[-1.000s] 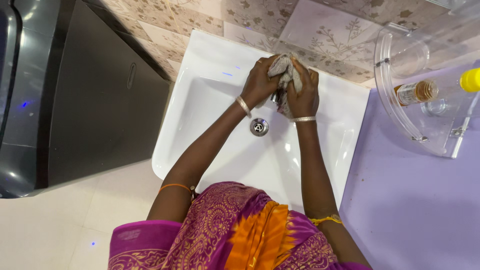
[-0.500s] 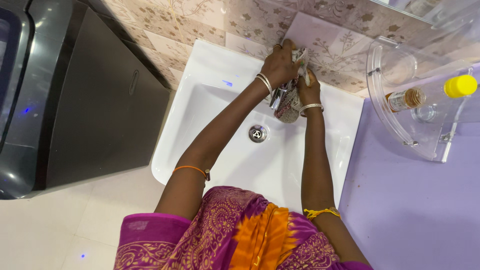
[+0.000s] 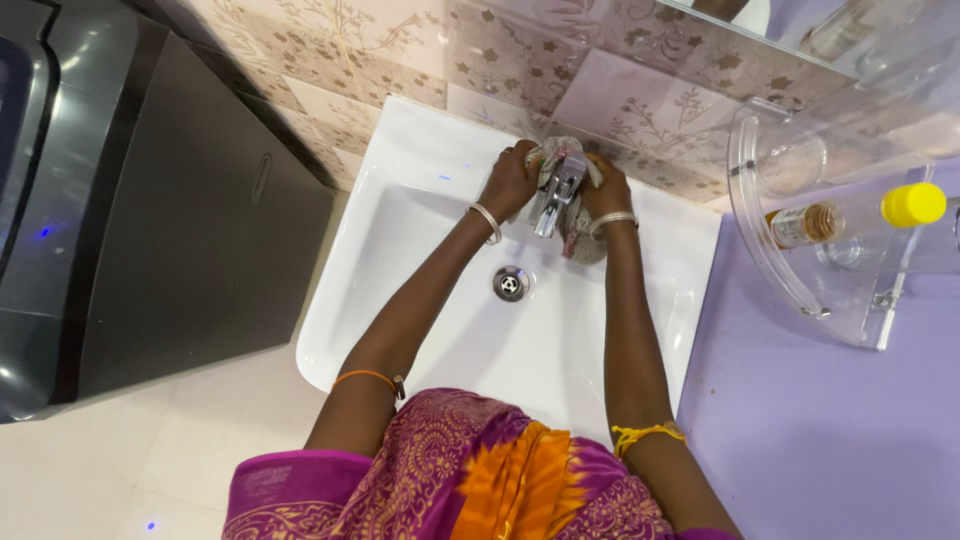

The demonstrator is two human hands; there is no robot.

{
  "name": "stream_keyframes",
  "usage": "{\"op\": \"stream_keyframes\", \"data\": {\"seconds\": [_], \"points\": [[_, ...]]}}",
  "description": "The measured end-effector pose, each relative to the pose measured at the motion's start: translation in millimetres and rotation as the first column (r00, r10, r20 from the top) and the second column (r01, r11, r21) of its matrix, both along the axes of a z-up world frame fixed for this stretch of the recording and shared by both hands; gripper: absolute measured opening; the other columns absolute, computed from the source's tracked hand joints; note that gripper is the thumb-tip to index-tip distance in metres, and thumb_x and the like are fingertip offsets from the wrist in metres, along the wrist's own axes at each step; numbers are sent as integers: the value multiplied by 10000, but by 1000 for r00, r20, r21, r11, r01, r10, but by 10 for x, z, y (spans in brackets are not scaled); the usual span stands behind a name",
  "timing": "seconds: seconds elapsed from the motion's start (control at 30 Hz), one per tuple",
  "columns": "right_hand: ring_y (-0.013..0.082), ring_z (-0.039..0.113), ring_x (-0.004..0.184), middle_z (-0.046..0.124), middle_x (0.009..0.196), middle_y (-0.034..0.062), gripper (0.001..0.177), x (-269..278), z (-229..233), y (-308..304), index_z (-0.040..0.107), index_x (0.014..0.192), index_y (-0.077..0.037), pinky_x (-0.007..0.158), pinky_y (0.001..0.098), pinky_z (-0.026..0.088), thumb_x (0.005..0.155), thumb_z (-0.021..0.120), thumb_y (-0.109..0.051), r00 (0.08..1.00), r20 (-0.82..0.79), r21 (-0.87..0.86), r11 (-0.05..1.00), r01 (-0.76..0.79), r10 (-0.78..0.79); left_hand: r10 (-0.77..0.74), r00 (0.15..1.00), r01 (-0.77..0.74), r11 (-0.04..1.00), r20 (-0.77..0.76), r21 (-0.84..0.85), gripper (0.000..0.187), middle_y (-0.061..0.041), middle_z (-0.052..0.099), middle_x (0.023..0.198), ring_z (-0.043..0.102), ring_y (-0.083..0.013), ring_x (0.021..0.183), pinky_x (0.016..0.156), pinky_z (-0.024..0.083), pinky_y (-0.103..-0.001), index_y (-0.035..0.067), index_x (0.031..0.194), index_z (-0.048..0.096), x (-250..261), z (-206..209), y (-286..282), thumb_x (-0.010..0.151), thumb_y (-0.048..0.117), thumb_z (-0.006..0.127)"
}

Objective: The person wipes the faucet, the inside of the basin, and the outer edges of a white porcelain sink using a cloth.

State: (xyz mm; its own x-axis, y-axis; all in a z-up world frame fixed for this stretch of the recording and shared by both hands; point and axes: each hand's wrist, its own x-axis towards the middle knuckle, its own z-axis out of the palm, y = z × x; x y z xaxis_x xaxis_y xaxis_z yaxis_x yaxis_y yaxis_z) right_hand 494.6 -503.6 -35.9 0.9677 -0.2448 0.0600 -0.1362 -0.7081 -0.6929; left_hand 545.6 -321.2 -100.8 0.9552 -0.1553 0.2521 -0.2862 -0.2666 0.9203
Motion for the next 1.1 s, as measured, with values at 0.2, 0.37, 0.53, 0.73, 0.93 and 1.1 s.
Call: {"op": "stream_keyframes", "data": {"seconds": [0.2,0.37,0.53,0.73,0.93,1.1], "points": [[164,705,978,739,1173,106,389,-63,-50,-103,662,1315,-79,863,292,571,926,683,-73,991,-70,335,932,134,-118,-200,968,217,971,-149,105,424,-293,703,1113,673,-425,1078,967,529,-468,38,1374,537,375,203,-99,1010,252,579],[131,674,1068,729,1240,81,372,-209,587,-21,680,1340,-53,930,253,561,970,704,-85,978,203,298,954,-26,-37,-235,959,190,948,-157,-256,346,-174,734,1043,696,-326,983,894,538,-411,50,1299,581,234,625,42,1035,270,538],[157,657,1158,651,1348,92,453,-559,1011,325,582,1411,-68,957,292,578,966,670,-65,964,266,225,973,-41,-21,-231,973,218,949,-28,-228,298,-175,675,994,608,-270,909,829,525,-411,52,1272,576,-97,973,342,1044,241,547],[249,612,1299,637,1386,159,464,-929,390,655,552,1421,-35,1119,372,473,962,617,2,908,409,161,987,28,-92,-255,967,252,948,8,-193,291,-180,649,1182,648,-339,1073,896,545,-434,54,1271,510,-615,958,497,1036,207,587],[320,590,1260,584,1292,174,526,-805,463,558,578,1440,-78,1102,395,471,924,618,13,941,334,-80,993,90,-58,-174,979,183,979,109,-85,535,-243,548,1349,605,-416,1149,937,536,-454,129,1473,462,-668,973,333,949,140,571],[382,541,1255,470,1337,233,481,-226,475,298,592,1391,-77,1069,425,470,920,630,9,927,373,-177,977,116,-42,-53,989,47,998,139,47,421,-207,578,1321,621,-402,1177,982,536,-448,135,1400,522,-86,773,-65,994,180,627]]}}
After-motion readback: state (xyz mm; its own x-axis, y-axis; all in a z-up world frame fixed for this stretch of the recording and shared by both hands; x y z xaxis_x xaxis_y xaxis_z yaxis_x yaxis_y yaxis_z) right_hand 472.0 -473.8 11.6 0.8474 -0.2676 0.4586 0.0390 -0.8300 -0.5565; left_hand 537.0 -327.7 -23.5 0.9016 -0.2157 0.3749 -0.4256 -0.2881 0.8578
